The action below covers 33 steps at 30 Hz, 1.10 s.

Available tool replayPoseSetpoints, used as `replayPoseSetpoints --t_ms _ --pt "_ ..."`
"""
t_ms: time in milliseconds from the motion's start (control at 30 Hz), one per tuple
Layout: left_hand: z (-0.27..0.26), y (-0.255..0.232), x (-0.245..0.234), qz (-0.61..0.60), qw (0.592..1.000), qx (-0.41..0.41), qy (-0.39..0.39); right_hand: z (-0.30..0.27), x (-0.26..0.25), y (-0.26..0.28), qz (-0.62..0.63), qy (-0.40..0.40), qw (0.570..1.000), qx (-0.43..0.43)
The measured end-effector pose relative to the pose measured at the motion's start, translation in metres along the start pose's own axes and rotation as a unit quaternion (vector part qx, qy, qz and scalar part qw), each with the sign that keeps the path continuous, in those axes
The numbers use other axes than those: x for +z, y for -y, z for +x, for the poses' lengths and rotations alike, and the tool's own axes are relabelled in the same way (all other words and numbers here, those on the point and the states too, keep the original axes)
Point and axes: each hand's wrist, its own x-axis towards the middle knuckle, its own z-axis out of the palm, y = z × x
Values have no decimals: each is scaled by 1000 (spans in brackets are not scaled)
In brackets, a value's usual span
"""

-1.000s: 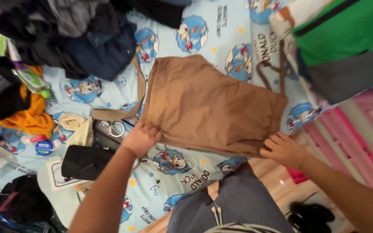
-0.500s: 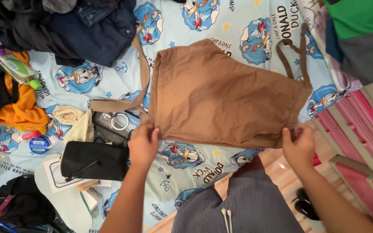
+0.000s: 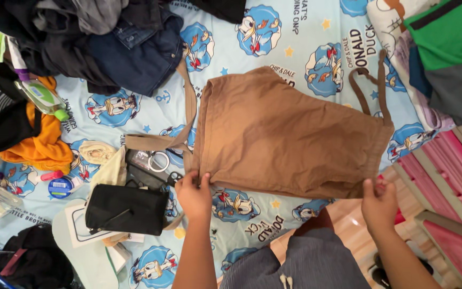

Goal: The person folds a pair of brown shorts and a pair of dark blue jeans on a bed. They spread the garments flat, fold the legs together, and smooth the fabric by hand.

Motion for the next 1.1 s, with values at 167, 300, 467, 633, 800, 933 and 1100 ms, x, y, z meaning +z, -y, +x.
replayPoseSetpoints --t_ms 167,300,467,633,800,933,1100 --pt "-1 11 17 42 999 1 12 7 9 -24 107 47 990 73" --pt "19 33 5 31 998 10 51 7 -2 -28 37 17 999 27" --pt "25 32 -4 35 998 16 55 -19 -4 -12 32 14 999 14" --pt "43 -23 -11 21 999 33 -33 -8 -9 57 -116 -41 992 -23" --pt "105 -120 34 -123 991 46 17 34 -3 148 -103 -54 956 -270" --pt "143 -156 84 38 992 121 -9 60 37 187 -163 62 910 -375" --pt "163 -140 118 158 969 174 -76 68 62 175 -307 146 862 -375"
